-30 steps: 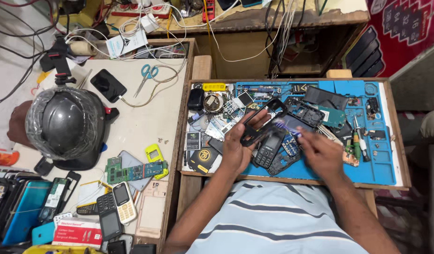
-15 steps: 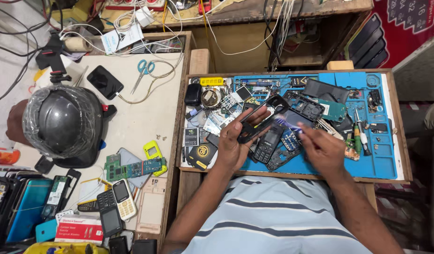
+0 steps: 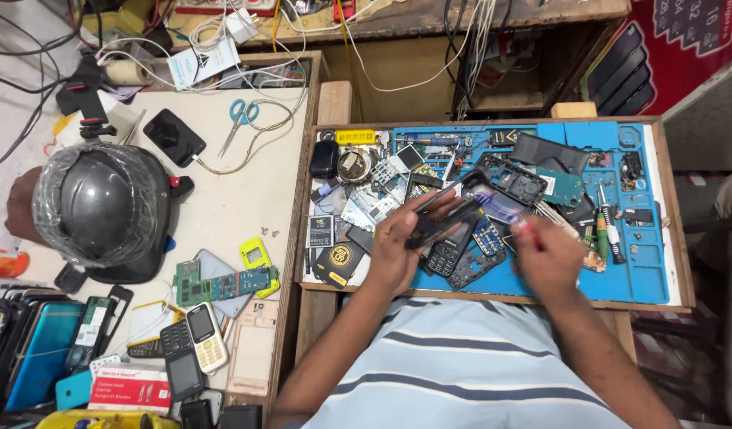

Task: The person disassembles a mobile phone, removes the battery, and uses a toothbrush to clean the internal components and casing. They repeatedly brush the circuit board and frame, then reassemble the phone.

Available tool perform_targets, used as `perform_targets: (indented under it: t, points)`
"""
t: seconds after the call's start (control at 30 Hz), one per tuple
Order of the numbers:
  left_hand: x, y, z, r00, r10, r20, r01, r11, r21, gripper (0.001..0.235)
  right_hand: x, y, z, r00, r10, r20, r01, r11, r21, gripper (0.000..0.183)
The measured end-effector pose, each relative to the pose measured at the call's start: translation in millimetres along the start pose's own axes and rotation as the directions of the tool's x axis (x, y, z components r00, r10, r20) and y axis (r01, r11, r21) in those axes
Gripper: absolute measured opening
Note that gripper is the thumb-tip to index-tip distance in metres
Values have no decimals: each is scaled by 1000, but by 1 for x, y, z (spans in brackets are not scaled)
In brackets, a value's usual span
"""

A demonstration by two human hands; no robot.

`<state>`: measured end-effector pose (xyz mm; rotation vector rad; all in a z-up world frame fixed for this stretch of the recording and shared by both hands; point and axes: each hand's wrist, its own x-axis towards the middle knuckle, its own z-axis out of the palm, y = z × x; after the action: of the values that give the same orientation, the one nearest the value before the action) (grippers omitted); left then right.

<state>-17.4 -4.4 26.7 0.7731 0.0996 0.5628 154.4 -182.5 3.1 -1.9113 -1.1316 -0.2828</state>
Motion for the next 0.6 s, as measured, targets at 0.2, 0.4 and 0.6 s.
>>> perform_targets:
  t: [0.2,0.4,0.6]
  points:
    - [0,-14,13,996,-57,-76,73,971,228,71,-8,-13,10,999,-6,47,-1,990,143,14]
    - [-1,-15,11,997,-68,24,53,911,409,79,-3,-11,7,982,-33,187,3,987,162,22]
    - [-2,-14,20,989,-139,48,116,937,328,81,-1,-9,4,967,157,201,-179,980,93,27]
